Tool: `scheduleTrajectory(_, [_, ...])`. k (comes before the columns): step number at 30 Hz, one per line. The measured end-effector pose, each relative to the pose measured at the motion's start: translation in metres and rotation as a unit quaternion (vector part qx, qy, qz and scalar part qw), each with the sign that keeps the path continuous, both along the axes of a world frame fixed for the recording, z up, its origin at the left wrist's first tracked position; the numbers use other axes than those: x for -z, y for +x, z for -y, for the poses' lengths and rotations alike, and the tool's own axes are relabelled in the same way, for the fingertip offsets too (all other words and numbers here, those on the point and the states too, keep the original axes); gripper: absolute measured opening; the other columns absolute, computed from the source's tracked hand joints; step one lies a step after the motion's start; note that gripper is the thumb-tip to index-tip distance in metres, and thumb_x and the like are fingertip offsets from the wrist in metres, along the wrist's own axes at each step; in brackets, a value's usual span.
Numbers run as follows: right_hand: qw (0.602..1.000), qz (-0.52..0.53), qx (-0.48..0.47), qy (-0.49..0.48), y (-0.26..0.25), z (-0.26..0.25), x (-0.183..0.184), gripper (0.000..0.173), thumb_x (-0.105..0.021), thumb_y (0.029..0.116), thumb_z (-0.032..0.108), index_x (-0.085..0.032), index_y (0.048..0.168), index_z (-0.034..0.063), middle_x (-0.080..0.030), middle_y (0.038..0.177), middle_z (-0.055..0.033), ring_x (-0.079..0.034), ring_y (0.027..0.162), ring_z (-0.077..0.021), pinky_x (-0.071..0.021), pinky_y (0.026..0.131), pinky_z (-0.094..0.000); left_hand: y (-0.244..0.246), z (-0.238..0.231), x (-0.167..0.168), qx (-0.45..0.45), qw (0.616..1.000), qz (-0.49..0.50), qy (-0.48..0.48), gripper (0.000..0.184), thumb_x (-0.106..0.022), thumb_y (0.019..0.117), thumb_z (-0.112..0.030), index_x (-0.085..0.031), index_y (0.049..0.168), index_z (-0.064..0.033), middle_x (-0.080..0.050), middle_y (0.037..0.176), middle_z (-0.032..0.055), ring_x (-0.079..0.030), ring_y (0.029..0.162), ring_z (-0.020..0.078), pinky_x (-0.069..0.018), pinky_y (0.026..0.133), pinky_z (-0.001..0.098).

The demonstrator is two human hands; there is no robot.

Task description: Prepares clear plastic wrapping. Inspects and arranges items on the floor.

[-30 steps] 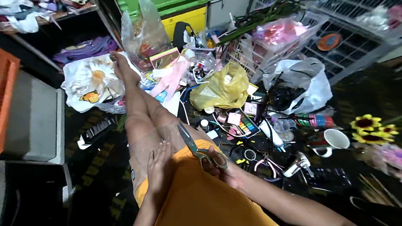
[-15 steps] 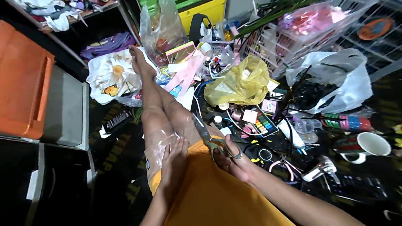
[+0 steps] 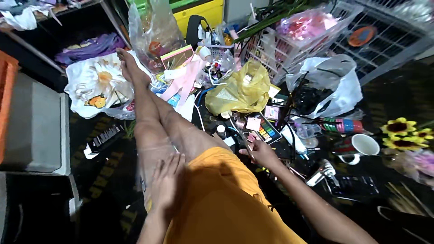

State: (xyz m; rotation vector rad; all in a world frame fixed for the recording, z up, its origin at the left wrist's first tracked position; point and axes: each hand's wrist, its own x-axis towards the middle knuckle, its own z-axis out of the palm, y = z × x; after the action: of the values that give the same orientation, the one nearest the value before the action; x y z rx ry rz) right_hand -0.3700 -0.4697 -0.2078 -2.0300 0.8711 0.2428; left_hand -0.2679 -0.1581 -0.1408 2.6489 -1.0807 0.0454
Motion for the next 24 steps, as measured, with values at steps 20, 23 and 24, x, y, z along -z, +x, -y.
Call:
scheduleTrajectory(20, [0.975, -0.194, -0.097, -0.053, -0.008, -0.040, 0.044, 0.029, -0.049, 0.1053, 0.014, -0.065, 0.122, -0.0030, -0.064, 0.127, -0.0266, -0.061, 0.122, -0.0420, -0.0485, 0.101, -0.0584, -0.009, -0.005, 0.047, 0.034, 0.990, -0.034, -0.135, 0.050, -0.060, 0.0972, -0.039, -0.066, 0.133, -0.0044, -0.056, 0.144, 0.0237, -0.050, 0.136, 0.0464, -0.0311, 0.111, 0.0713])
scheduleTrajectory(23, [0.956, -0.245, -0.134, -0.095, -0.001, -0.046, 0.029, 0.028, -0.046, 0.1053, 0.009, -0.063, 0.122, -0.0057, -0.062, 0.129, -0.0270, -0.060, 0.124, -0.0430, -0.0493, 0.098, -0.0584, -0.007, -0.006, 0.051, 0.022, 0.990, -0.047, -0.128, 0.050, -0.059, 0.0979, -0.040, -0.067, 0.132, -0.0037, -0.058, 0.143, 0.0212, -0.052, 0.135, 0.0442, -0.0335, 0.110, 0.0707])
scheduleTrajectory(24, [0.951, -0.251, -0.146, -0.104, 0.001, -0.047, 0.027, 0.028, -0.046, 0.1043, 0.006, -0.063, 0.122, -0.0066, -0.062, 0.129, -0.0273, -0.060, 0.123, -0.0435, -0.0498, 0.097, -0.0584, -0.006, -0.007, 0.050, 0.021, 0.990, -0.049, -0.127, 0.050, -0.058, 0.0987, -0.040, -0.067, 0.132, -0.0041, -0.059, 0.143, 0.0199, -0.052, 0.135, 0.0433, -0.0335, 0.111, 0.0707])
